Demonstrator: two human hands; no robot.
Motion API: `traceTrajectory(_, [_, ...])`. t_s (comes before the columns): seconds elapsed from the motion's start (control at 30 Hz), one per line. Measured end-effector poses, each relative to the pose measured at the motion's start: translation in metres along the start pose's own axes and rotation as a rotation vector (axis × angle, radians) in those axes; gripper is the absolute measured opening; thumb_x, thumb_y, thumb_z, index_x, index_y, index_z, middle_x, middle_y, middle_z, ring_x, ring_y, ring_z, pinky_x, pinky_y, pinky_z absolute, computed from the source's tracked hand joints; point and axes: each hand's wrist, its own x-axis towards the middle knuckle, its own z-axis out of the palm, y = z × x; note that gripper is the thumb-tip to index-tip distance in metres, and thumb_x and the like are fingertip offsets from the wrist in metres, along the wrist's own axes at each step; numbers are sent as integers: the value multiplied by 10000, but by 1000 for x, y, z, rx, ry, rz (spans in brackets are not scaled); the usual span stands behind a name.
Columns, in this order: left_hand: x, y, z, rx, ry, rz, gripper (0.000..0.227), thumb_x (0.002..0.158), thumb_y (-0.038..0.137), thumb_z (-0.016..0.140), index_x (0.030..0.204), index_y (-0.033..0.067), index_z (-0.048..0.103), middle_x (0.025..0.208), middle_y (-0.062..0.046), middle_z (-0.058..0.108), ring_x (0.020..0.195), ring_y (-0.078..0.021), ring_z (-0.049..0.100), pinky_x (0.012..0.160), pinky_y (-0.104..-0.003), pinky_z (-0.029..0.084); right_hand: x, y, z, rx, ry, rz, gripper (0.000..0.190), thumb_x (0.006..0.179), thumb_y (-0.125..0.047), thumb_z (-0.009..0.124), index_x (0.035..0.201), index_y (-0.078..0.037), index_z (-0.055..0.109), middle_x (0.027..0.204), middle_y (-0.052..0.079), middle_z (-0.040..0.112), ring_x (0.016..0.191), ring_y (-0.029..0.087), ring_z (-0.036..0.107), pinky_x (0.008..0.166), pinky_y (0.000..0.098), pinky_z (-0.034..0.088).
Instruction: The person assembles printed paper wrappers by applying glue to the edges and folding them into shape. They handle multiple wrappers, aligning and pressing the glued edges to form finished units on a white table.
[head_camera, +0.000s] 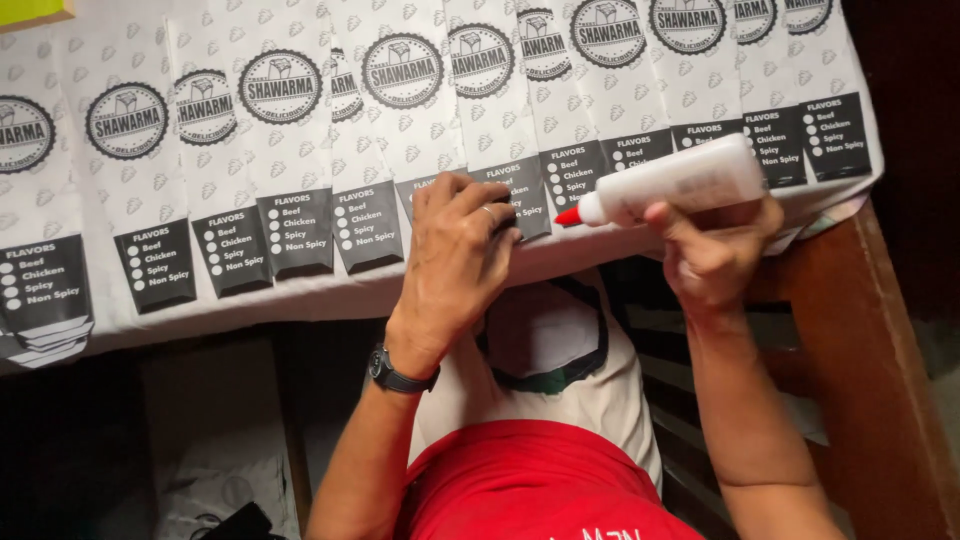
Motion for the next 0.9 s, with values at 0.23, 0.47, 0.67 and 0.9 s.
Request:
traceTrajectory(0.23, [-8, 1, -9, -34, -85, -44, 369, 748, 169, 879, 1077, 52, 761, 1219, -83, 706, 1141, -288, 567, 1002, -425, 396, 0, -31, 38, -66, -399, -45, 469, 658, 56, 959, 979, 28, 619, 847, 121, 645, 962, 99, 527, 842, 320, 520])
traceTrajectory(0.47, [-10, -1, -9, -48, -98, -42, 399, 746, 156, 874, 1110, 46, 753, 1244, -77, 694, 1164, -280, 559, 1028, -434, 380, -16, -29, 55, -16, -436, 23, 490, 635, 93, 958, 978, 58, 609, 830, 139, 653, 947, 114, 551, 825, 357, 553])
traceTrajectory(0.67, [-11, -4, 3, -52, 3, -62, 207, 872, 199, 805, 1033, 72, 777, 1157, -55, 726, 1110, -243, 588, 999, -405, 384, 9, -23, 9, -129, -351, -66, 480, 710, -13, 967, 1043, -3, 622, 926, 74, 653, 982, 97, 555, 873, 340, 535])
traceTrajectory(0.9, [-8, 2, 11, -97, 106, -116, 139, 825, 122, 812, 945, 60, 779, 1097, -58, 742, 1065, -253, 611, 999, -418, 388, -3, -16, 12, -96, -264, -64, 499, 687, 33, 958, 1028, 1, 594, 855, 84, 630, 803, 90, 569, 782, 313, 530])
